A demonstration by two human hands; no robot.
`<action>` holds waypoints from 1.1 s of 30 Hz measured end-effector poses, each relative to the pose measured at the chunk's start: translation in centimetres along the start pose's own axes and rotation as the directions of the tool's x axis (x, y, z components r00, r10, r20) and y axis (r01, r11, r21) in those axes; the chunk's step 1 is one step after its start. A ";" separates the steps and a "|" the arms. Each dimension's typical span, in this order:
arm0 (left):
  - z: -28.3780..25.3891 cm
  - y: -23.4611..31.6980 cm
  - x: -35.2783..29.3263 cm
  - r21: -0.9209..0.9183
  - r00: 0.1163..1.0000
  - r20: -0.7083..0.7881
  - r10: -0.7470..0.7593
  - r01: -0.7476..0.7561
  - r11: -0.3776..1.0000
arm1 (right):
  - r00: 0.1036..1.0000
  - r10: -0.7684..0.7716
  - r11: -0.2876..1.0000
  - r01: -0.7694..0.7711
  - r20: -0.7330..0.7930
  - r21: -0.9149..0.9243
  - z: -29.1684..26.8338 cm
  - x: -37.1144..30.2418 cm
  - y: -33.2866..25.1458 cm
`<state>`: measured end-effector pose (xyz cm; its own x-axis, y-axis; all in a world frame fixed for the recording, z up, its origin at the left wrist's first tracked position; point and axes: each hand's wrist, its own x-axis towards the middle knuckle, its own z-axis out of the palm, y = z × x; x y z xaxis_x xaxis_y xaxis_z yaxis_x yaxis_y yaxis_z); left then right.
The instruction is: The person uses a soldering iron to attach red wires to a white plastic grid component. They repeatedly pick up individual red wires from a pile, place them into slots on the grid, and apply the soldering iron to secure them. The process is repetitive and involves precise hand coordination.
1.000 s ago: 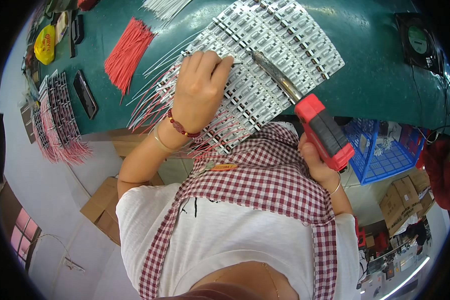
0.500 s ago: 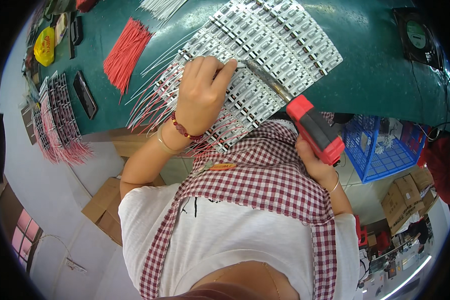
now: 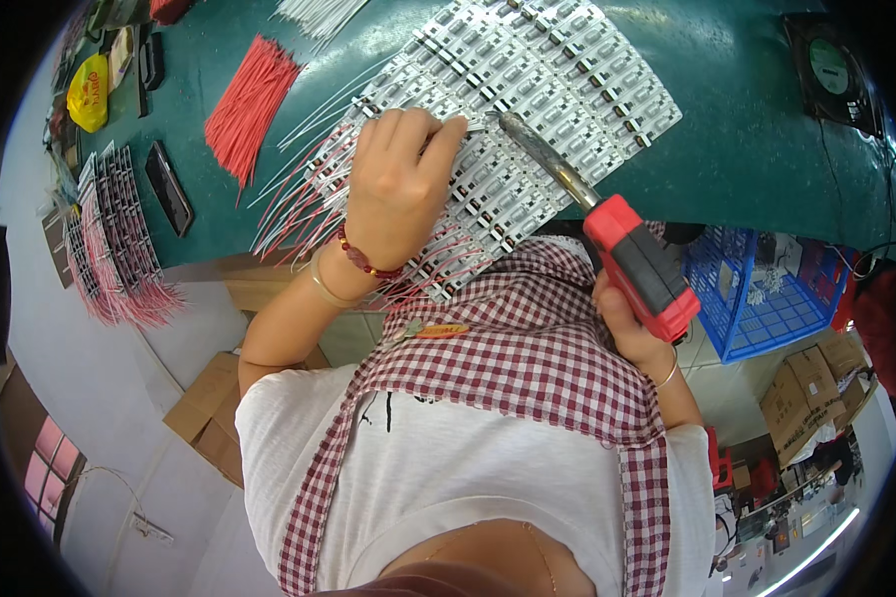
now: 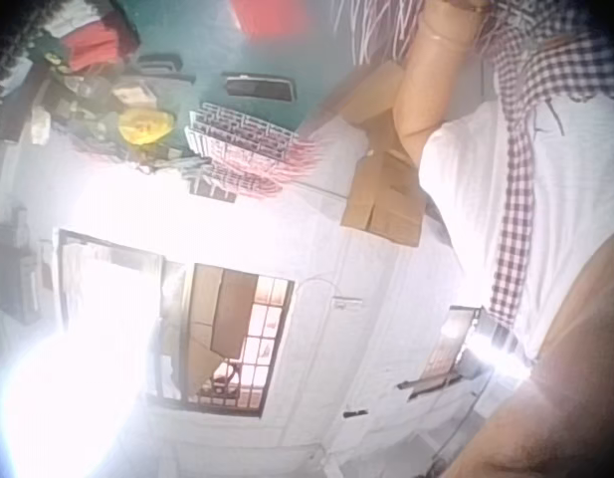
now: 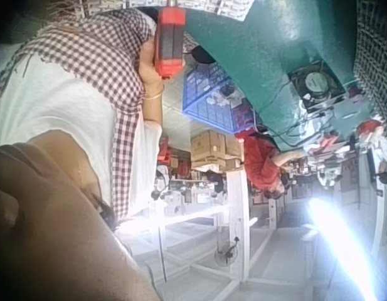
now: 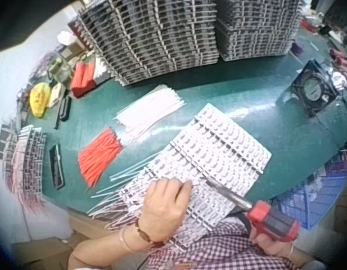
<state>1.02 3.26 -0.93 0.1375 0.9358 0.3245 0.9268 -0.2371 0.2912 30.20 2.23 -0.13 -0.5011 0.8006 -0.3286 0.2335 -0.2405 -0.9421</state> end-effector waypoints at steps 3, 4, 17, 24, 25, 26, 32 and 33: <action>-0.3 0.4 -0.3 -0.035 1.000 -0.017 0.002 -0.002 0.999 | 1.000 -0.018 0.999 0.018 -0.005 0.033 -0.2 -0.2 0.0; -0.2 0.6 -0.4 -0.059 1.000 -0.022 0.007 -0.008 0.998 | 1.000 -0.028 0.999 0.028 -0.014 0.029 -0.2 -0.3 0.1; 0.7 0.8 -0.9 -0.096 1.000 -0.007 -0.002 0.001 0.995 | 0.999 0.013 0.998 -0.016 -0.042 -0.054 -0.7 -0.9 1.6; 0.7 0.7 -1.0 -0.120 1.000 -0.010 -0.002 0.001 0.993 | 0.999 -0.042 0.994 0.041 -0.010 -0.102 -0.7 -0.9 1.8; 0.7 0.7 -1.0 -0.120 1.000 -0.008 -0.001 0.000 0.993 | 0.998 -0.060 0.991 0.058 -0.017 -0.123 -0.7 -1.1 2.3; 0.7 0.8 -1.0 -0.119 1.000 -0.005 0.000 -0.001 0.993 | 0.999 -0.053 0.987 0.053 0.005 -0.153 -0.9 -1.2 2.6; 0.8 0.8 -0.9 -0.102 1.000 0.000 -0.006 0.006 0.995 | 0.999 -0.024 0.997 0.021 -0.044 -0.070 -0.8 -1.0 1.5; 0.8 0.8 -0.9 -0.092 1.000 0.002 -0.008 0.008 0.996 | 0.999 -0.027 0.998 0.025 -0.034 -0.064 -0.8 -0.8 1.1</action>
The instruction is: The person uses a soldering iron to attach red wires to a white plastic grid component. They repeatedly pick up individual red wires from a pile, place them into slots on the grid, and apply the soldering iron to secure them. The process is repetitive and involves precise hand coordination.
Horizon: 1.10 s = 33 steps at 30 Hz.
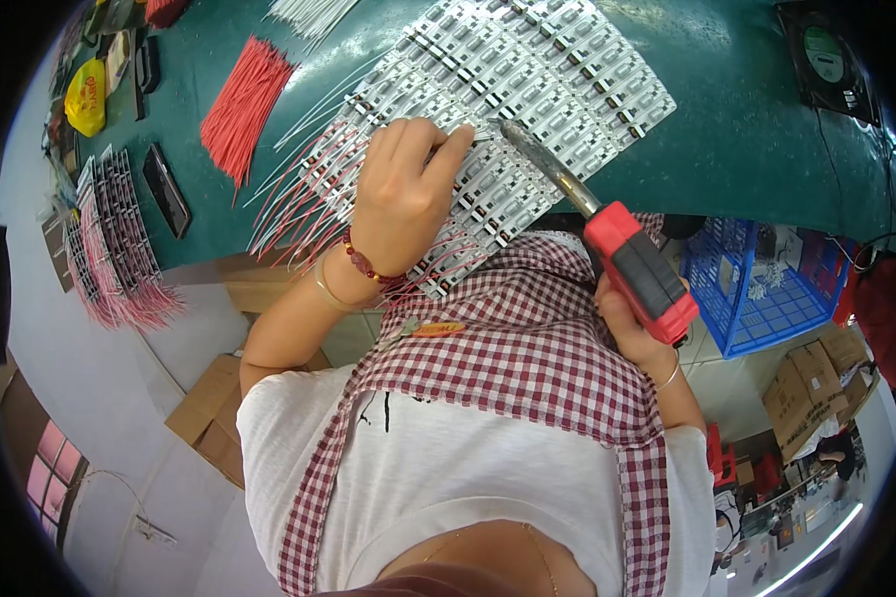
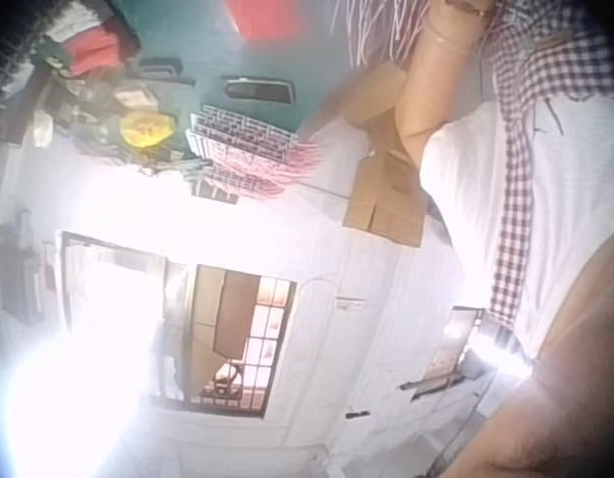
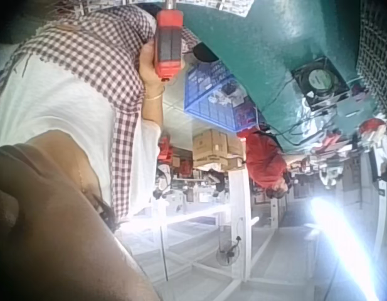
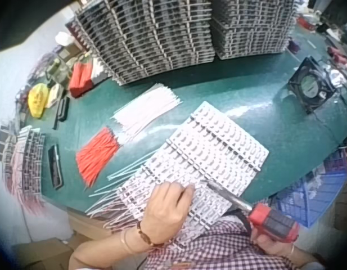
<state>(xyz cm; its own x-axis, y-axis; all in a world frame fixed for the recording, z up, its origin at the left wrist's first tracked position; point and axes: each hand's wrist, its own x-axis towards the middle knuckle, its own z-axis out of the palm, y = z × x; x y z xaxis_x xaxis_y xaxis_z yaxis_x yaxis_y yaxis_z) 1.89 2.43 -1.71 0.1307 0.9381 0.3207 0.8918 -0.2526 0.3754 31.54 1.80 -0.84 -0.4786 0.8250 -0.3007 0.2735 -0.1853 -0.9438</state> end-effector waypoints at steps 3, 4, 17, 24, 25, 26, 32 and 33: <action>0.0 -0.1 0.0 0.026 1.000 0.000 0.006 -0.006 1.000 | 1.000 0.021 0.997 -0.021 -0.007 0.074 0.2 0.0 -0.4; 0.0 -0.2 0.1 0.037 1.000 -0.001 0.015 -0.015 0.999 | 0.999 0.034 0.993 -0.032 -0.015 0.110 0.2 0.0 -0.4; -0.4 0.2 0.0 0.050 0.999 -0.008 0.048 -0.047 0.998 | 0.999 0.014 0.989 -0.009 -0.035 0.150 0.0 -0.7 0.5; 0.2 0.7 0.1 -0.002 0.998 -0.015 0.061 -0.061 0.998 | 0.999 0.036 0.996 -0.035 -0.019 0.077 -0.2 -0.9 0.6; 0.3 0.7 0.0 -0.001 0.998 -0.006 0.057 -0.057 0.998 | 0.999 0.038 0.999 -0.038 -0.012 0.029 -0.2 -0.9 0.6; 0.3 0.7 0.0 0.000 0.999 0.003 0.052 -0.052 0.999 | 1.000 0.017 1.000 -0.018 -0.007 -0.023 -0.4 -1.0 1.0; 0.6 0.6 -0.1 0.019 0.998 0.000 0.055 -0.055 0.998 | 0.995 -0.059 0.995 0.053 -0.077 -0.087 -0.3 -1.7 2.6; 0.6 0.6 -0.1 0.018 0.999 0.002 0.052 -0.052 0.998 | 0.998 -0.025 0.999 0.023 -0.063 -0.022 -0.4 -1.6 2.1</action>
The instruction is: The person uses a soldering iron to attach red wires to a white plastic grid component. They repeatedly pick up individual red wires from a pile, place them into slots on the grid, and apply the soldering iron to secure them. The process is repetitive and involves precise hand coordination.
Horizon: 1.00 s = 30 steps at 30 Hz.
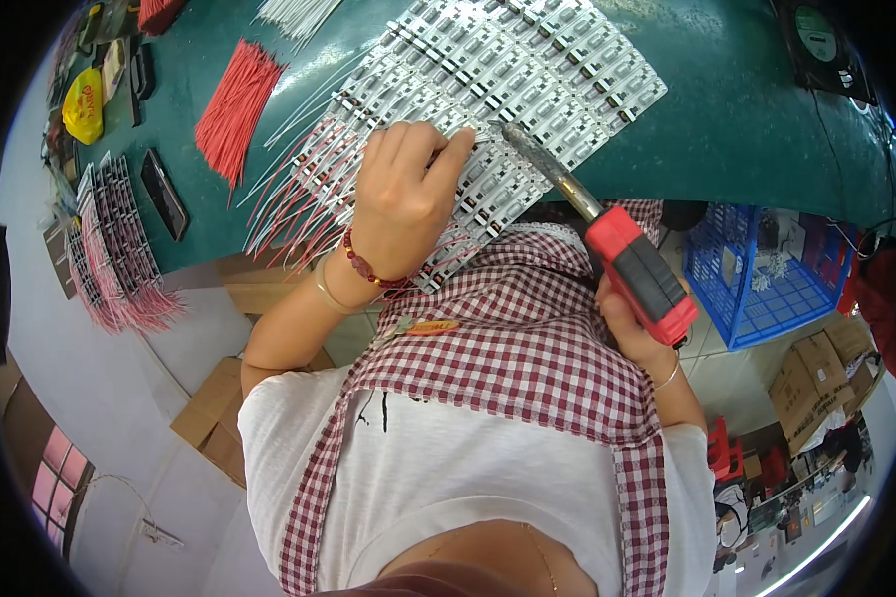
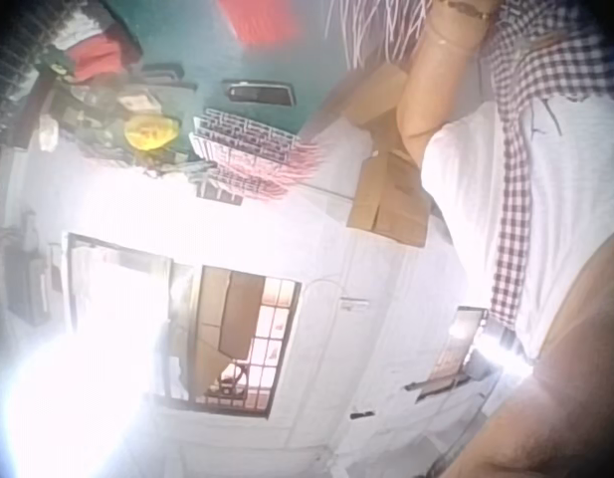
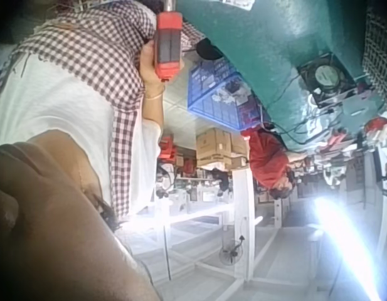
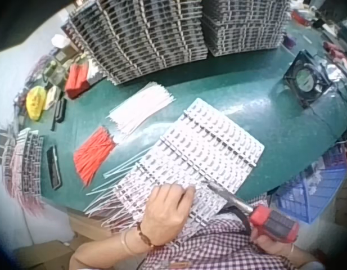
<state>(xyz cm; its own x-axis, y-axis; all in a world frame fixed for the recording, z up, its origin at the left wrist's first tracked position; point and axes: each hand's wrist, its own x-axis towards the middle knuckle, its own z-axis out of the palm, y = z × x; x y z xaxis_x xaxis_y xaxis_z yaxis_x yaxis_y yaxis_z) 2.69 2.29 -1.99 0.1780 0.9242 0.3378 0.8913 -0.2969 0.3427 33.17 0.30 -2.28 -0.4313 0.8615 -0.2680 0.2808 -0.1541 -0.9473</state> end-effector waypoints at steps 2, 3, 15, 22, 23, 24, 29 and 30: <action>0.0 0.1 0.1 0.001 1.000 0.003 -0.005 0.005 1.000 | 1.000 0.014 1.000 -0.014 0.026 0.006 -0.2 0.1 -0.1; -0.1 0.1 0.1 0.005 1.000 0.004 -0.006 0.006 1.000 | 0.999 -0.002 0.999 0.004 0.036 -0.051 -0.4 0.1 0.1; -0.1 0.1 0.1 0.012 1.000 -0.015 -0.017 0.017 1.000 | 0.998 0.007 0.988 0.003 0.064 -0.154 0.2 0.4 0.3; 0.0 0.2 0.2 0.021 1.000 -0.011 -0.023 0.023 1.000 | 0.997 -0.074 0.986 0.079 0.038 -0.150 -0.2 0.2 0.8; 0.0 0.2 0.2 0.023 1.000 -0.005 -0.024 0.024 0.999 | 0.998 -0.058 0.990 0.062 0.035 -0.124 -0.2 0.2 0.7; 0.0 0.2 0.2 0.028 1.000 -0.004 -0.026 0.026 0.999 | 0.999 -0.028 0.996 0.032 0.038 -0.088 -0.1 0.4 0.2; -0.1 0.1 0.4 0.056 1.000 0.011 -0.029 0.029 0.998 | 1.000 0.004 1.000 -0.004 0.003 0.017 0.3 0.7 -0.8; -0.1 0.1 0.4 0.058 0.999 0.013 -0.036 0.035 0.998 | 1.000 -0.004 1.000 0.004 -0.009 0.020 0.4 0.7 -0.9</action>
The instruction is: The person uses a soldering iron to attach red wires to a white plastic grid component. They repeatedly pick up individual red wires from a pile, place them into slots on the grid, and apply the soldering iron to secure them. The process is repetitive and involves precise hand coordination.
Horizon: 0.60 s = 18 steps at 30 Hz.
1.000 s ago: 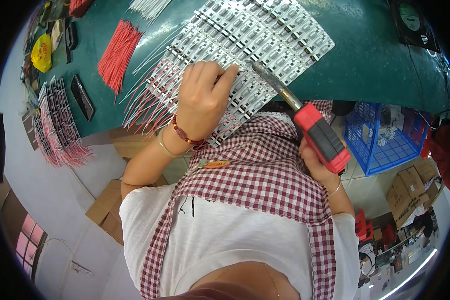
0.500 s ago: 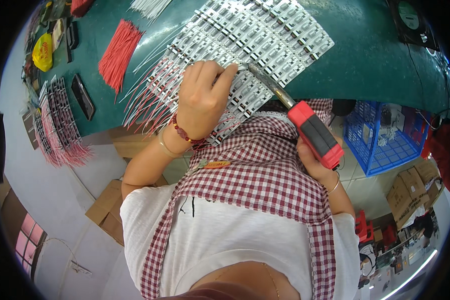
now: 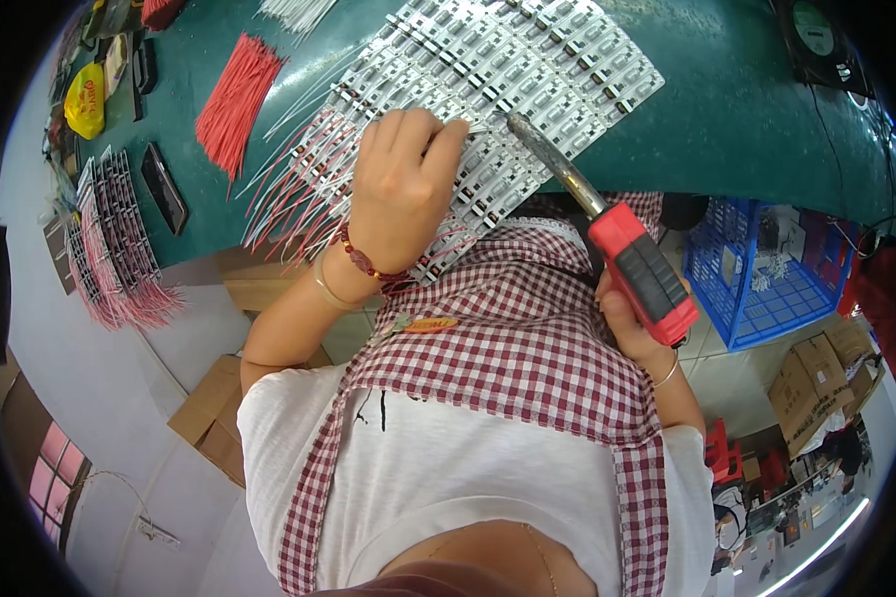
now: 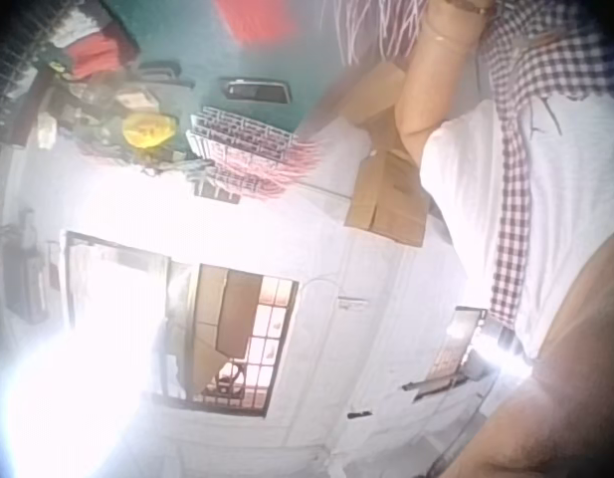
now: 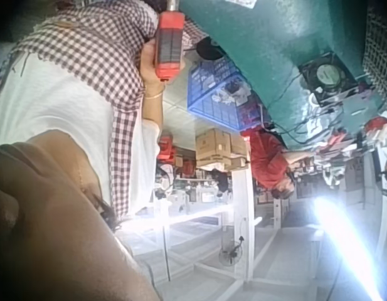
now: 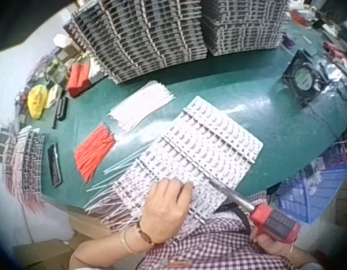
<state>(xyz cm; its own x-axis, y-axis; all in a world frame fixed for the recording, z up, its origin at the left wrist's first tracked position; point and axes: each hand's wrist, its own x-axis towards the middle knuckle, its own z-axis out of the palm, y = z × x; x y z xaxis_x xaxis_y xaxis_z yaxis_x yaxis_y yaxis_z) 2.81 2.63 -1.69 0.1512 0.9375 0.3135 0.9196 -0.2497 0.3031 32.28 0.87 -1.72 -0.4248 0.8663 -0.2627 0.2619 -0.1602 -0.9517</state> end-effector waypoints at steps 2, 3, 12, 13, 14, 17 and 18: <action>-0.1 -0.1 0.0 0.004 1.000 0.005 -0.011 0.011 1.000 | 1.000 -0.005 1.000 0.006 -0.005 0.011 0.0 -0.1 -0.1; -0.1 0.0 0.0 -0.007 1.000 -0.010 -0.006 0.005 1.000 | 1.000 -0.003 1.000 0.003 0.003 0.018 0.0 -0.1 -0.1; 0.5 0.8 -0.8 -0.104 0.999 -0.040 0.009 -0.013 0.994 | 0.998 -0.045 0.992 0.050 0.043 -0.113 -0.6 -0.8 1.1; 0.5 0.9 -0.8 -0.101 0.999 -0.037 0.005 -0.009 0.995 | 0.998 -0.019 0.997 0.024 0.059 -0.077 -0.6 -0.7 1.0; 0.5 0.9 -0.7 -0.097 0.999 -0.034 0.001 -0.004 0.995 | 0.998 -0.010 0.998 0.013 0.057 -0.056 -0.6 -0.7 1.0; 0.6 1.0 -0.8 -0.093 0.999 -0.047 0.000 -0.005 0.996 | 0.999 -0.014 1.000 0.015 0.040 -0.026 -0.6 -0.7 1.0; 0.6 1.0 -0.8 -0.094 0.999 -0.049 -0.001 -0.004 0.996 | 0.999 -0.036 0.999 0.037 0.029 -0.038 -0.6 -0.7 1.2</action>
<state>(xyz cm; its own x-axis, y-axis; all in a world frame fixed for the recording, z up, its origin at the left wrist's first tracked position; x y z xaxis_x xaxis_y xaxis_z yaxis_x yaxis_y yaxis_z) 3.83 1.78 -2.17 0.1327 0.9247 0.3567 0.8809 -0.2751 0.3852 33.36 0.35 -2.60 -0.4585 0.8576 -0.2331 0.2789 -0.1102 -0.9540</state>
